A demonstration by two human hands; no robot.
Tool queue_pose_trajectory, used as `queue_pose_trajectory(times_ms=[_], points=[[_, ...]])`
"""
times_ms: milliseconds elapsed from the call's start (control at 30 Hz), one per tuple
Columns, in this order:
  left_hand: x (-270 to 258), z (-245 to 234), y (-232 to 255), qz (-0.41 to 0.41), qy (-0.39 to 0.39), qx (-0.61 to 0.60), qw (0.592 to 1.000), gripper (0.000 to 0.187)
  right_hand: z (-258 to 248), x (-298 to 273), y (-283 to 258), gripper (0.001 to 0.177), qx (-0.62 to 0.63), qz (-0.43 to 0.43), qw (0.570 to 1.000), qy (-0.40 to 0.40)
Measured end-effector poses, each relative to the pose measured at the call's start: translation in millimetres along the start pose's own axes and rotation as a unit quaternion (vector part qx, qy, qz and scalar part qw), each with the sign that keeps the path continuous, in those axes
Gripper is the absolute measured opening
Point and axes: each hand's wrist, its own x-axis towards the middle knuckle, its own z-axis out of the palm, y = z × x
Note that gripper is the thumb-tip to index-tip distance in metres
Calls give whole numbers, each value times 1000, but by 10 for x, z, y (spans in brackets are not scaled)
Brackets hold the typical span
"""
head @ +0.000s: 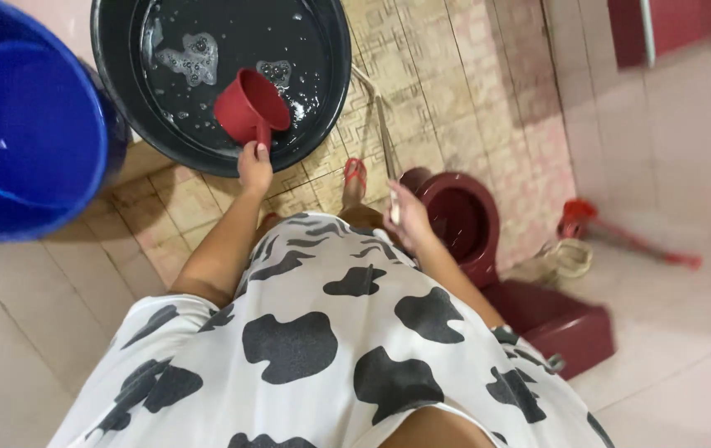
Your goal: Cleaning the bathroom floor using water from a dipper and a floor squeegee.
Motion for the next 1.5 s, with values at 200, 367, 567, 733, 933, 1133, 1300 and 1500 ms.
queue_pose_trajectory(times_ms=[200, 367, 567, 733, 933, 1133, 1300, 1500], points=[[-33, 205, 262, -124, -33, 107, 986, 40, 737, 870, -1508, 16, 165, 51, 978, -118], [-517, 104, 799, -126, -25, 134, 983, 62, 1841, 1749, -1771, 20, 119, 177, 970, -117], [-997, 380, 725, -102, 91, 84, 987, 65, 2294, 2918, -1572, 6, 226, 150, 962, -30], [-1599, 493, 599, -204, 105, 84, 970, 57, 2171, 3044, -1680, 13, 215, 64, 974, -40], [-1902, 490, 342, -234, 114, 48, 964, 50, 2215, 3418, -1679, 27, 204, 23, 978, -39], [-2020, 245, 154, -307, 57, -18, 950, 40, 2429, 2769, -1932, 41, 45, 131, 989, -51], [-2244, -27, -148, -363, 10, -71, 929, 38, 2009, 3446, -2308, 39, -172, 102, 965, -170], [-2973, 148, -972, -367, 51, -87, 925, 37, 1895, 3501, -2850, 52, -439, 48, 881, -169]])
